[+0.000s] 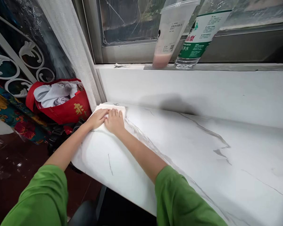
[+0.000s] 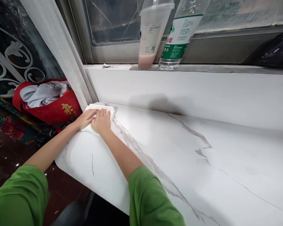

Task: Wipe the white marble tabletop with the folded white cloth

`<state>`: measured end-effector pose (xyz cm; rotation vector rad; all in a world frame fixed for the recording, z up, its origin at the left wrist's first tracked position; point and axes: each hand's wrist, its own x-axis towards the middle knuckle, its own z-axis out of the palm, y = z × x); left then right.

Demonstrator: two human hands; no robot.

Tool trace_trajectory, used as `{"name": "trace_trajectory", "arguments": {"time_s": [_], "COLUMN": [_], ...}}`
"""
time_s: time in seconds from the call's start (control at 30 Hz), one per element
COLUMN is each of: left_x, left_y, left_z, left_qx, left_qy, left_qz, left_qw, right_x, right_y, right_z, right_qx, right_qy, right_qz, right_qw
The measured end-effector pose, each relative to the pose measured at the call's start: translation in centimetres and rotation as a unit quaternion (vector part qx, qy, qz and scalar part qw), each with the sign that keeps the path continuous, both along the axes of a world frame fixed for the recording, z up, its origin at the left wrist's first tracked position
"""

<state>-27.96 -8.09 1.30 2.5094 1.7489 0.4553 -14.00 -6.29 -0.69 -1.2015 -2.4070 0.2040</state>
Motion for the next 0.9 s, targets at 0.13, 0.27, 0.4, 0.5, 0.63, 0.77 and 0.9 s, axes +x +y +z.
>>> {"name": "trace_trajectory", "arguments": {"time_s": [0.13,0.27,0.4,0.5,0.63,0.77,0.9], "left_x": [1.2,2.1,2.3,2.5,3.8,6.5,10.8], "left_y": [5.2,8.1,8.9,8.3,6.1,1.4,-5.8], "left_z": [-0.6,-0.9,-1.0,-1.0,-1.0,-1.3,-1.6], "left_qx": [0.02,0.022,0.015,0.009,-0.003,0.001,0.006], "left_qy": [0.002,-0.01,-0.012,-0.001,0.012,0.034,0.03], "left_qz": [0.013,0.006,0.012,0.027,0.067,0.094,0.071], "left_qw": [1.0,1.0,1.0,1.0,0.998,0.995,0.997], "right_x": [0.8,1.3,1.3,1.5,2.9,5.7,10.6], "right_y": [5.2,8.2,9.2,8.9,7.2,3.2,-3.3], "right_z": [-0.6,-1.1,-1.4,-1.4,-1.0,-0.8,-0.7], "right_qx": [0.02,0.029,0.042,0.05,0.047,0.053,0.057], "right_qy": [-0.006,0.002,-0.006,-0.013,-0.022,-0.033,-0.048], "right_qz": [-0.005,-0.029,-0.028,-0.031,-0.011,0.029,0.061], "right_qw": [1.0,0.999,0.999,0.998,0.999,0.998,0.995]}}
